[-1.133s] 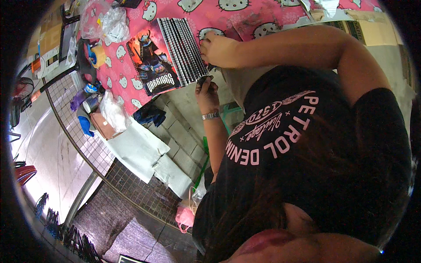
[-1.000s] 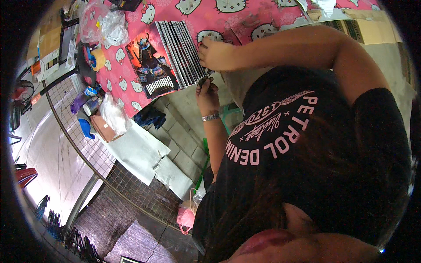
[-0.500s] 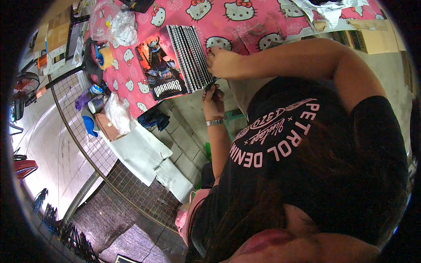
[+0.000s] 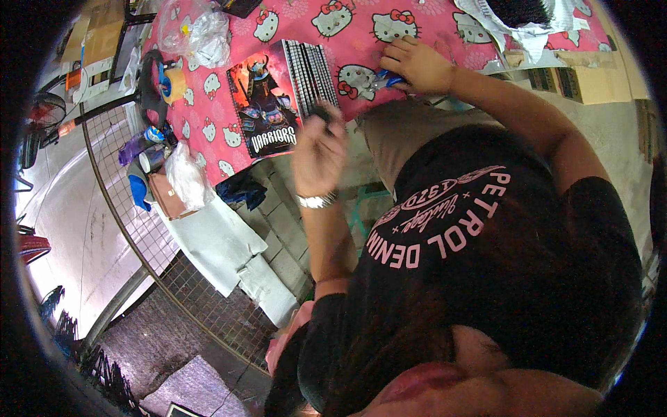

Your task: The person assembles notebooks by threading spiral coils through holes in paper covers and stacks of paper using pliers to trim and secure the ends of the coils.

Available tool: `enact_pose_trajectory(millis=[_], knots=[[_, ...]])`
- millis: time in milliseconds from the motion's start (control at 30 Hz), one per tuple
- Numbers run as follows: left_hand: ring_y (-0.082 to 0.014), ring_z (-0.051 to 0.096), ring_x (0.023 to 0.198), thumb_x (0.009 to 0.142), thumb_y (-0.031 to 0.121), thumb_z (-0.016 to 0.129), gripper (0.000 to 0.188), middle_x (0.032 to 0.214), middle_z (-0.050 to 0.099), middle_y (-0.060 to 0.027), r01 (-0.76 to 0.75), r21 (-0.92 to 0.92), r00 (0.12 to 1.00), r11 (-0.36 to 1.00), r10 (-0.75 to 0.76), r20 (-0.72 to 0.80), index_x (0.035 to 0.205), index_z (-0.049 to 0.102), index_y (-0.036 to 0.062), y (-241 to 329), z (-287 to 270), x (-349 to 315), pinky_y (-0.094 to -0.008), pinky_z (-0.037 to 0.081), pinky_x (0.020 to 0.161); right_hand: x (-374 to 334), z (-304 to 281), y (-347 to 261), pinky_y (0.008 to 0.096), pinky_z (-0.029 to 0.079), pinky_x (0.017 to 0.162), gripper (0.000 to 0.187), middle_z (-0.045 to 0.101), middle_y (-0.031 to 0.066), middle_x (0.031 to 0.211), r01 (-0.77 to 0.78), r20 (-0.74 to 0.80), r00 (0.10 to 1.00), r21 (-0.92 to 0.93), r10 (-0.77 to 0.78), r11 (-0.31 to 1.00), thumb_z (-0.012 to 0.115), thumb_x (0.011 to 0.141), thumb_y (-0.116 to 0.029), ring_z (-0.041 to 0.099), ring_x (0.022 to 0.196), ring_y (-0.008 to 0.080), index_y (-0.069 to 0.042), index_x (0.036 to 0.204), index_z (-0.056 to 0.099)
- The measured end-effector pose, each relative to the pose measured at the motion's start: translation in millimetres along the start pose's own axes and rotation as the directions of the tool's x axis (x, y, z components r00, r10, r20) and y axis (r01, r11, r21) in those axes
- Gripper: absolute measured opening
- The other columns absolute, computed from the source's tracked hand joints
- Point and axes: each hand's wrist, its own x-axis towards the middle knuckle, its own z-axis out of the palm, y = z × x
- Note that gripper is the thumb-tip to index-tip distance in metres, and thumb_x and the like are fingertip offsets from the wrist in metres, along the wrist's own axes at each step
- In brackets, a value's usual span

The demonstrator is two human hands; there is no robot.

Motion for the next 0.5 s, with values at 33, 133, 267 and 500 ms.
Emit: enact_pose_trajectory(millis=[33, 133, 267, 500], knots=[[-0.0246, 0.059, 0.102, 0.086, -0.005, 0.058, 0.024, 0.105, 0.062, -0.0134, -0.102, -0.178, 0.976, 0.979, 0.133, 0.174, 0.109, 0.057, -0.0034, 20, 21, 16, -0.0347, 0.052, 0.093, -1, -3, -1, 0.0425, 0.042, 0.096, 0.047, 0.054, 0.009, 0.115, -0.035, 0.038, 0.999, 0.009, 0.034, 0.999, 0.072, 0.074, -0.03, 0.052, 0.112, 0.0284, -0.009, 0.112, 0.052], [-0.0313, 0.055, 0.109, 0.085, 0.001, 0.06, 0.03, 0.117, 0.059, -0.0205, -0.399, 0.004, 0.829, 0.917, 0.359, 0.429, 0.112, 0.053, -0.0103, 137, 66, 78, -0.0428, 0.047, 0.1, 1, 3, 0, 0.0421, 0.043, 0.092, 0.045, 0.055, 0.009, 0.108, -0.002, -0.093, 0.996, -0.015, 0.001, 1.0, 0.072, 0.073, -0.031, 0.054, 0.105, 0.0286, -0.009, 0.108, 0.053], [-0.0345, 0.046, 0.126, 0.09, 0.014, 0.057, 0.047, 0.139, 0.041, -0.0225, -0.613, 0.606, 0.743, 0.507, 0.631, 0.223, 0.129, 0.04, -0.007, 211, 128, 101, -0.0509, 0.041, 0.105, 5, 7, 0, 0.0424, 0.043, 0.093, 0.048, 0.055, 0.0098, 0.109, 0.04, -0.095, 0.995, -0.01, -0.04, 0.999, 0.072, 0.072, -0.033, 0.054, 0.105, 0.029, -0.009, 0.109, 0.052], [-0.028, 0.046, 0.128, 0.092, 0.02, 0.06, 0.044, 0.143, 0.039, -0.0183, -0.516, 0.838, 0.755, 0.178, 0.557, 0.347, 0.128, 0.045, -0.0001, 138, 103, 81, -0.0454, 0.04, 0.105, -4, 17, 13, 0.0432, 0.041, 0.092, 0.049, 0.054, 0.0111, 0.109, -0.033, -0.241, 0.968, 0.181, 0.076, 0.983, 0.072, 0.071, -0.03, 0.052, 0.106, 0.0317, -0.009, 0.111, 0.051]])
